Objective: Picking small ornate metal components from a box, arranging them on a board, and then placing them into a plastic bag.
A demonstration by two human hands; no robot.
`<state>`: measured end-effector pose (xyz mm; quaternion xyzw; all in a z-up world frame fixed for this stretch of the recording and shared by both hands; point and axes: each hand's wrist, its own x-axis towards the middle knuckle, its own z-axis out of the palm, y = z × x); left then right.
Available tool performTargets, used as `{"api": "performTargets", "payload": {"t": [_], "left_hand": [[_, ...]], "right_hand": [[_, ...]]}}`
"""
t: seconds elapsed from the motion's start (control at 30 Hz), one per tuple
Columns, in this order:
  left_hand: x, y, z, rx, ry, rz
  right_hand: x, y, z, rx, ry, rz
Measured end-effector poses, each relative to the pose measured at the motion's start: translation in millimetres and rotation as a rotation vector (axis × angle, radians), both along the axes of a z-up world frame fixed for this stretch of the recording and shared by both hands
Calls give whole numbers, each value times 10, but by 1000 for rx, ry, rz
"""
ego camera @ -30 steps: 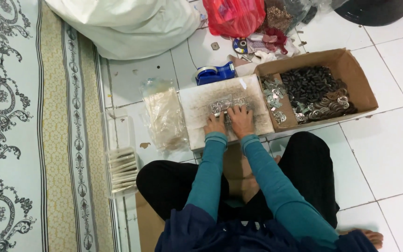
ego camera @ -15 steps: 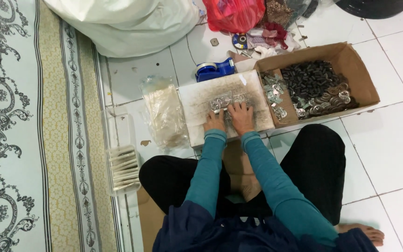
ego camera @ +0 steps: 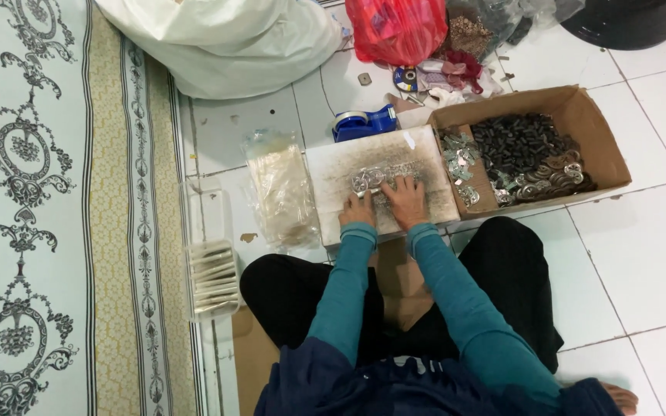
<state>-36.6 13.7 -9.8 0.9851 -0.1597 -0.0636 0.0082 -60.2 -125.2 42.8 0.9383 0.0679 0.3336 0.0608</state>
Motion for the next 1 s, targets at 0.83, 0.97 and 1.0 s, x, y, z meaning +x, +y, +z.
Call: {"api": "performTargets", "payload": {"t": [0.83, 0.97, 1.0], "left_hand": [[-147, 79, -310, 73, -304, -159], [-80, 171, -153, -111, -584, -231], [-79, 193, -136, -156, -681, -262]], "right_hand": [[-70, -33, 7, 235, 123, 24], [-68, -53, 38, 325, 141, 45], [-89, -64, 26, 351, 150, 50]]}}
